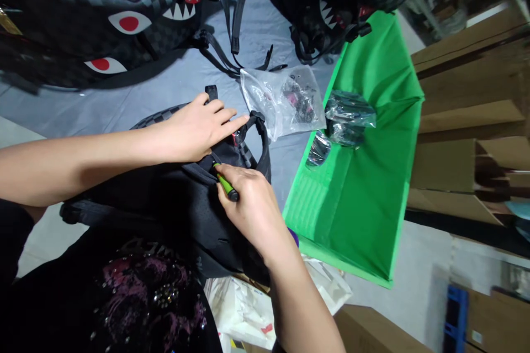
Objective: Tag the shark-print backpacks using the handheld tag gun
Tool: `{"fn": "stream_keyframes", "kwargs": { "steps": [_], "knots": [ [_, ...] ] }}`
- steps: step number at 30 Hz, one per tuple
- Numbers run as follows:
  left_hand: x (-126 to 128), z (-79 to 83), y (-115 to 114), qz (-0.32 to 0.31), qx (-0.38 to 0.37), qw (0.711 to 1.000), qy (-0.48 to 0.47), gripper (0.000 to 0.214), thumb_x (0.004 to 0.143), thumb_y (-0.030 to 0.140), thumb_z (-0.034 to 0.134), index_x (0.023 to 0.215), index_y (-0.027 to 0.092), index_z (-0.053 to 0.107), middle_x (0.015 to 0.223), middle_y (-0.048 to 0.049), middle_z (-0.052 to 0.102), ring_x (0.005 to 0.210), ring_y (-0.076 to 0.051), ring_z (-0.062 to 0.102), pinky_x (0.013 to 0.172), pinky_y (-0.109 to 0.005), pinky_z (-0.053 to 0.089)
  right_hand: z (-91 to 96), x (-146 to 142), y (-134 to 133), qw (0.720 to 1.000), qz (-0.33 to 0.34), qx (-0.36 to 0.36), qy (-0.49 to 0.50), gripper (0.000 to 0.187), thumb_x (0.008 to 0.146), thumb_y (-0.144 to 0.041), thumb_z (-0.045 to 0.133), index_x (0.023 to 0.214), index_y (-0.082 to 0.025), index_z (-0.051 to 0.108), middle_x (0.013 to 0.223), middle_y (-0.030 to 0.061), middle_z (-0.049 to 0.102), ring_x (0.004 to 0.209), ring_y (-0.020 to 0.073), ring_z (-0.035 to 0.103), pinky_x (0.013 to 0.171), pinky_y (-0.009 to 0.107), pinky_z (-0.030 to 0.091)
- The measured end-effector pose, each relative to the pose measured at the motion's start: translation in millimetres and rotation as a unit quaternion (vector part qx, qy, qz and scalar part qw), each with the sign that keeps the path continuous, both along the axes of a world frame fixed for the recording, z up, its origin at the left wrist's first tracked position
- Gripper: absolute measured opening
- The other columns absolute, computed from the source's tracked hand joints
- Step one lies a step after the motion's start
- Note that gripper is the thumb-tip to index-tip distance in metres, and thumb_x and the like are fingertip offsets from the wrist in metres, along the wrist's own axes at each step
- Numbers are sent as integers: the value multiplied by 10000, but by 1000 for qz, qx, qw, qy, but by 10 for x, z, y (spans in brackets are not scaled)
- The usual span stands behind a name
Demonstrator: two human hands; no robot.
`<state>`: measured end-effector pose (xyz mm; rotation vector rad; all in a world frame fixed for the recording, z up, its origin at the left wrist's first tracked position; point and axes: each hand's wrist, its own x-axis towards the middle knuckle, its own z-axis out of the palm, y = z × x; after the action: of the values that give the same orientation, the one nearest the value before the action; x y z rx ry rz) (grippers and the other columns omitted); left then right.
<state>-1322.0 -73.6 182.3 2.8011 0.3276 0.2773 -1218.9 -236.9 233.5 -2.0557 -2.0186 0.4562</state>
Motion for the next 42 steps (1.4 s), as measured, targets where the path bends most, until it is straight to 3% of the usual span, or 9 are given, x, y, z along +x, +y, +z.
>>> {"fn": "stream_keyframes", "kwargs": {
  "steps": [11, 14, 17, 22, 26, 30, 35, 38, 42],
  "knots": [
    [-7, 63, 2, 2, 47, 998, 31, 916, 822, 351, 654, 1583, 212, 164, 1504, -166, 432, 1297, -364, 416, 1067, -497, 299, -90, -123, -99, 995, -89, 40, -9, 283, 884, -192, 590, 1139, -183, 713, 1104, 76, 748, 972, 259, 724, 881, 412, 583],
    [-64, 152, 104, -10, 58, 996, 72, 1038, 745, 414, 742, 1582, 236, 153, 1565, -157, 343, 1331, -381, 376, 1059, -493, 341, -92, -174, -151, 991, -119, 55, -5, 267, 884, -215, 594, 1119, -185, 718, 1092, 75, 751, 958, 268, 725, 865, 420, 579],
    [-217, 204, 214, -10, 44, 994, 98, 1179, 652, 496, 807, 1582, 310, 107, 1628, -127, 218, 1333, -404, 355, 1008, -486, 414, -178, -286, -153, 984, -117, 124, 45, 259, 887, -215, 599, 1121, -207, 711, 1100, 56, 751, 954, 236, 723, 880, 389, 568],
    [-604, 145, 135, 98, 44, 991, 83, 1230, 647, 494, 817, 1582, 346, 32, 1665, -133, 23, 1274, -410, 401, 926, -462, 489, -426, -571, -62, 970, -96, 208, 82, 304, 861, -141, 595, 1141, -207, 695, 1091, 61, 752, 901, 229, 725, 874, 402, 552],
    [-818, 139, 39, 166, 42, 978, 122, 1232, 720, 412, 766, 1572, 319, -120, 1624, -187, 128, 1217, -371, 495, 924, -430, 498, -492, -683, -48, 968, -75, 213, 106, 300, 858, -148, 599, 1136, -187, 702, 1068, 74, 756, 872, 233, 724, 854, 396, 546],
    [-859, 207, 101, 127, 15, 972, 195, 1167, 800, 320, 675, 1542, 326, -225, 1561, -182, 250, 1152, -319, 576, 933, -396, 496, -476, -633, -43, 969, -74, 193, 134, 282, 861, -197, 603, 1120, -178, 712, 1042, 67, 762, 874, 231, 724, 854, 383, 536],
    [-827, 288, 151, 111, -5, 969, 220, 1209, 794, 308, 691, 1513, 354, -280, 1591, -173, 198, 1215, -329, 552, 939, -385, 497, -515, -589, 51, 976, -45, 157, 143, 284, 864, -246, 585, 1104, -195, 728, 1018, 59, 768, 860, 240, 735, 830, 372, 552],
    [-787, 320, 111, 135, 6, 961, 240, 1299, 720, 310, 767, 1526, 359, -250, 1599, -192, 169, 1207, -362, 556, 924, -410, 508, -600, -613, 115, 974, -46, 178, 135, 305, 882, -254, 563, 1136, -190, 720, 1064, 76, 759, 894, 251, 739, 838, 379, 563],
    [-752, 309, 88, 150, 19, 958, 244, 1169, 759, 192, 681, 1569, 313, -153, 1495, -206, 344, 1073, -322, 629, 868, -393, 531, -693, -619, 151, 966, -53, 205, 146, 328, 892, -238, 567, 1184, -168, 701, 1121, 92, 742, 931, 248, 738, 855, 379, 575]
  ]
}}
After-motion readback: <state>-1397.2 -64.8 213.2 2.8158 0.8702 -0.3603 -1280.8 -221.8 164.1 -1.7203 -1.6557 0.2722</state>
